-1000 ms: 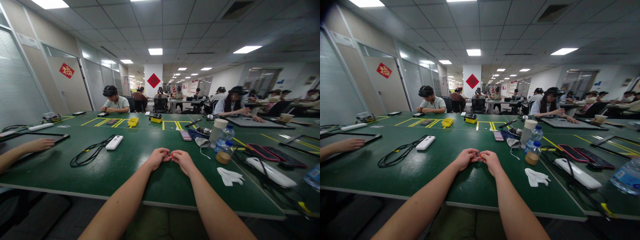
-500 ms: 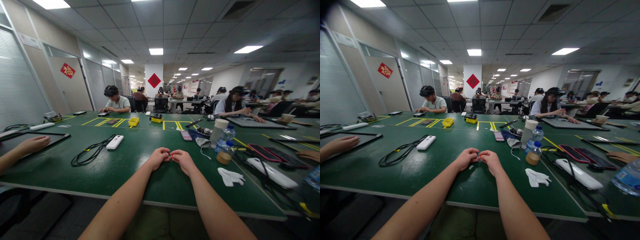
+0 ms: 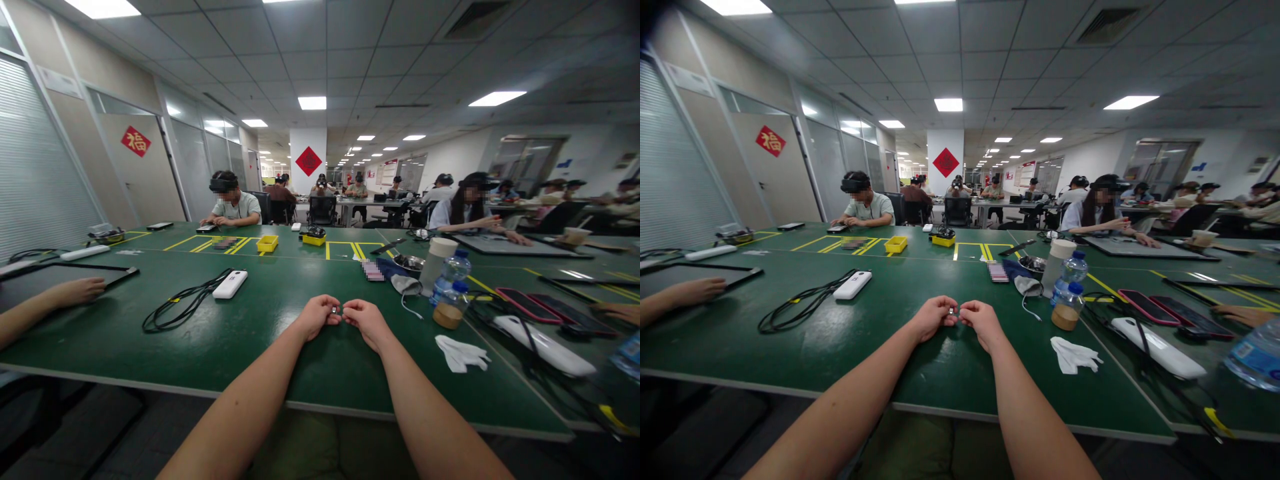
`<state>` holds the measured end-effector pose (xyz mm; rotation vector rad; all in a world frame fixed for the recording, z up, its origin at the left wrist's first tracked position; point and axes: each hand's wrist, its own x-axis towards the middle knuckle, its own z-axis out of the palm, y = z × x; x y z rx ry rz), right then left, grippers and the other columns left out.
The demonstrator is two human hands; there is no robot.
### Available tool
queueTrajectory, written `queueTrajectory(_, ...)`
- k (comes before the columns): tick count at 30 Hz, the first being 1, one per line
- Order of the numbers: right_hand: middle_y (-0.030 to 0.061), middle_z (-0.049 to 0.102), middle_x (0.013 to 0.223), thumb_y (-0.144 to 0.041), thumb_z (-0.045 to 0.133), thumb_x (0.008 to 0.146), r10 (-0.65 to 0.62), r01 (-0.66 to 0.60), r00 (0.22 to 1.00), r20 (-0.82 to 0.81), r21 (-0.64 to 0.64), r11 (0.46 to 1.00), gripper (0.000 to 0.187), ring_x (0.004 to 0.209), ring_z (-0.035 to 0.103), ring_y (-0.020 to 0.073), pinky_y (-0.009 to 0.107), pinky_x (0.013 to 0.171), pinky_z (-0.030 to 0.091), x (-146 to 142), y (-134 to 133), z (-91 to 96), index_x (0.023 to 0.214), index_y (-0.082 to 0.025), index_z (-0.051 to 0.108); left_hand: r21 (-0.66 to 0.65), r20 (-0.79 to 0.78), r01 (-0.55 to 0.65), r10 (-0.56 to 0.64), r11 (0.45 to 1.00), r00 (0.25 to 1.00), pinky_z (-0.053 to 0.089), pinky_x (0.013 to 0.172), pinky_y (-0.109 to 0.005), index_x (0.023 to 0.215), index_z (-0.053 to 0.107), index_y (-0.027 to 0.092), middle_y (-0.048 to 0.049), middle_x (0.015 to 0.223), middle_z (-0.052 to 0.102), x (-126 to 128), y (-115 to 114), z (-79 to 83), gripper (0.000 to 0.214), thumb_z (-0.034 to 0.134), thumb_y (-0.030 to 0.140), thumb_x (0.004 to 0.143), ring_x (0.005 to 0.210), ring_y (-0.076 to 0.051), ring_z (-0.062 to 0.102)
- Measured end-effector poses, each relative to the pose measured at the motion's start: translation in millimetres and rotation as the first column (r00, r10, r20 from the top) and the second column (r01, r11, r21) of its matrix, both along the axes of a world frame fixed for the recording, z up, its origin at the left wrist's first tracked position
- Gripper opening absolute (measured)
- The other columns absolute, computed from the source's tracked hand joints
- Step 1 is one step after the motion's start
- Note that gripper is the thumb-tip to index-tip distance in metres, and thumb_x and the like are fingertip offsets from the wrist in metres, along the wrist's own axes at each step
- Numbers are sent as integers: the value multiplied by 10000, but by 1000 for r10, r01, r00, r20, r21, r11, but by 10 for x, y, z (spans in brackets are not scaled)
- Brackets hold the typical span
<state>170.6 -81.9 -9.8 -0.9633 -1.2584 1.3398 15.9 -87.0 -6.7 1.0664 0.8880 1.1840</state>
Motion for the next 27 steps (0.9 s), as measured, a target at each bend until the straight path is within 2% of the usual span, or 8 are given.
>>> queueTrajectory(5, 45, 668, 707, -194, 687, 627, 16, -19, 998, -61, -54, 998, 127, 659, 633, 136, 265, 664, 511, 0, 13, 2, 738, -138, 660, -30, 24, 10, -9, 999, 1000, 537, 567, -208, 892, 582, 98, -62, 691, 635, -10, 24, -20, 188, 491, -1, 761, 559, -108, 643)
queueTrajectory(11, 49, 675, 725, -161, 678, 620, 22, -27, 997, -71, -63, 998, 114, 674, 642, 139, 259, 670, 516, -5, -1, 32, 731, -145, 662, 7, 41, 40, -40, 999, 998, 540, 620, -208, 926, 583, 106, -73, 786, 663, -10, 3, -19, 221, 552, 11, 729, 626, -110, 656)
queueTrajectory(22, 48, 681, 733, -166, 688, 627, 25, -29, 998, -63, -49, 998, 119, 671, 643, 132, 253, 678, 521, -8, -25, 48, 741, -141, 662, 46, -13, 36, -35, 998, 999, 530, 612, -209, 947, 603, 107, -58, 761, 664, -18, 14, -42, 234, 597, 44, 721, 607, -99, 637)
queueTrajectory(27, 56, 684, 742, -171, 689, 631, 22, -25, 997, -74, -50, 998, 110, 683, 644, 143, 262, 669, 527, -2, -8, 29, 735, -145, 663, 11, -1, 11, -11, 1000, 1000, 538, 637, -224, 944, 620, 98, -75, 766, 674, -13, 13, -24, 226, 602, 51, 723, 622, -110, 646)
